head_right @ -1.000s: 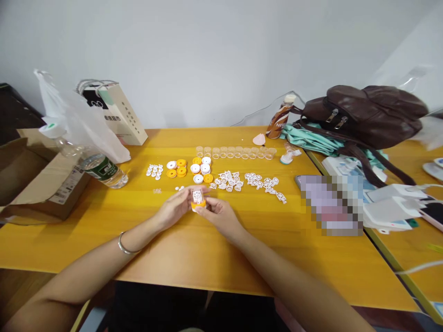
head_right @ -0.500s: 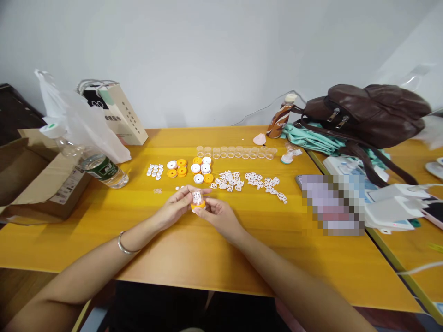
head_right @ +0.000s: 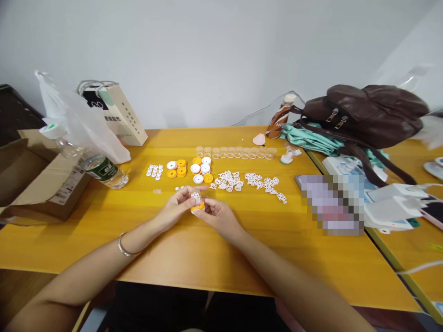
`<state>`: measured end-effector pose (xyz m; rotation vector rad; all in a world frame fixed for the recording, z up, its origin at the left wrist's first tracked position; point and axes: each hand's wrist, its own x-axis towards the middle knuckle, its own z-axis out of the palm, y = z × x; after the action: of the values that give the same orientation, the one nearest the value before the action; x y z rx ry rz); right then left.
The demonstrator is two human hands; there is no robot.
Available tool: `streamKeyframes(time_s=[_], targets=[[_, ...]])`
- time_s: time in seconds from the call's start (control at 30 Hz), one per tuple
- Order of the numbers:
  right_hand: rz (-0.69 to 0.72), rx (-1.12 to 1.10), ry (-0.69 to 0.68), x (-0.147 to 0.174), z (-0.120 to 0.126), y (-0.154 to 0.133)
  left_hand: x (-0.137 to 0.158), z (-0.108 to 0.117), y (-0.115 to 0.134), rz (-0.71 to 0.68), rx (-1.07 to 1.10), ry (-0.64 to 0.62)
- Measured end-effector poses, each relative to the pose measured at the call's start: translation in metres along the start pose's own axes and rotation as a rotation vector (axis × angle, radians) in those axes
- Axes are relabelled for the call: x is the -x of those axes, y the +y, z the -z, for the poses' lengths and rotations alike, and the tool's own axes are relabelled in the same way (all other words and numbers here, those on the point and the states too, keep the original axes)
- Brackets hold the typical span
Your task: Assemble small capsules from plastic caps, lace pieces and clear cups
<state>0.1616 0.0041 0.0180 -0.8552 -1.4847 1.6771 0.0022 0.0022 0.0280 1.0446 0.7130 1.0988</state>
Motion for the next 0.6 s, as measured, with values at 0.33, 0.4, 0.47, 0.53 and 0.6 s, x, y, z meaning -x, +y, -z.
streamKeyframes(time_s=[0.33,0.4,0.47,0.53,0.6], targets=[[0.010,-0.100,-0.057,0.0019,0.0048,0.0047,0.0018,0.0000,-0.0025,0.072,0.126,-0.213],[0.036,-0.021,-0.036,0.0012,0.0048,0.0012,0.0011,0.0002,-0.0051,0.030,0.075,-0.110],[0.032,-0.004,-0.037,0.0008,0.0047,0.0002,0.0009,0.0005,-0.0049,0.031,0.045,-0.076],[0.016,-0.050,-0.050,0.0009,0.0047,0.0019,0.0015,0.0004,-0.0029,0.071,0.075,-0.150],[0.011,-0.085,-0.046,0.0011,0.0045,0.0038,0.0024,-0.0006,-0.0019,0.107,0.129,-0.230]])
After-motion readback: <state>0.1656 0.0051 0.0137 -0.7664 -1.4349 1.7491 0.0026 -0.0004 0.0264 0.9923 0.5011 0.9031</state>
